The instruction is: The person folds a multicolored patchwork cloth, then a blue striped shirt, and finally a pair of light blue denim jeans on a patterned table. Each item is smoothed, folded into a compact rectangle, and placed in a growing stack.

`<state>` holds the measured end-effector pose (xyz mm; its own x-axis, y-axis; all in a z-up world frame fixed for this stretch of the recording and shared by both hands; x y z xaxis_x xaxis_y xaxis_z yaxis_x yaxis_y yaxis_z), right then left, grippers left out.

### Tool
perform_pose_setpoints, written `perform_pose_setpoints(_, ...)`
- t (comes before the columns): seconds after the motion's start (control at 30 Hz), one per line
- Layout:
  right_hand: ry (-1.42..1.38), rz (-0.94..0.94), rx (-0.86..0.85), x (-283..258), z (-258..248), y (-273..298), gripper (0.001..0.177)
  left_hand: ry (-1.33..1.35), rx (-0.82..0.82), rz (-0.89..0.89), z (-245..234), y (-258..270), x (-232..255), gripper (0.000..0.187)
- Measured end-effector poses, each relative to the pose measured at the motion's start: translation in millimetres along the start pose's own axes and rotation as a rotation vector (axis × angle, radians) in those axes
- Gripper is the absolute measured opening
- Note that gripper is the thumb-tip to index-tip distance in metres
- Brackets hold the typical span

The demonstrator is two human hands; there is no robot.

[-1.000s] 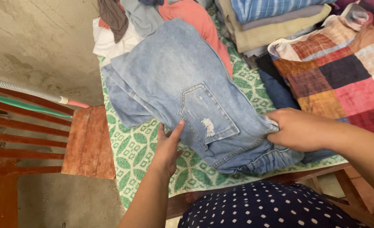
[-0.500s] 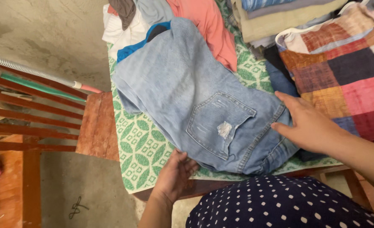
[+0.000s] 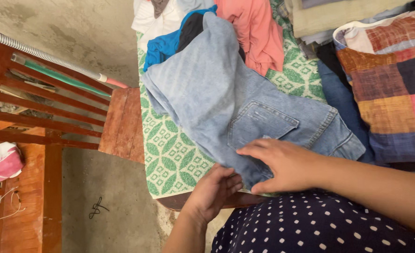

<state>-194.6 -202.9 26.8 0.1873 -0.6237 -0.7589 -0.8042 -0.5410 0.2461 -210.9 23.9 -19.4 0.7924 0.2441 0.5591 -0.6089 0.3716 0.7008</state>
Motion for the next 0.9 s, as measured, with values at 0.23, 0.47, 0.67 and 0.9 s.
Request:
perform_pose_setpoints(0.23,0.12,0.338,-0.044,18,17,-21,0.092,-0.109,0.081,-0.027,22,-6,16,0.05)
perform_pose_setpoints(0.47,0.099,0.146,-0.24,43,19,-19,0.052,0.032,0.322,0.101,-22,-36,49,0.079)
perform_pose_setpoints(0.67,0.029,0.18,-0.278,43,17,-18,0.042,-0.103,0.363,0.132,-36,-64,98,0.086)
perform_pose_setpoints(0.9,-0.09,0.266,-0.095,37,18,-10,0.042,0.011,0.162,0.064,-8,-57,131,0.085)
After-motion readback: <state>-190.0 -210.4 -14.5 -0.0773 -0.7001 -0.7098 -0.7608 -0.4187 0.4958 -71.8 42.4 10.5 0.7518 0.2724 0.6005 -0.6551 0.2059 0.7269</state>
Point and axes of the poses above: each hand's wrist, its own y-axis away from the middle knuckle, its own z-axis out of the palm, x = y × z, the point moved 2 cm from there along -y, towards the middle knuckle, and after that the axes turned 4 degrees about z, right-handed, at the moved point
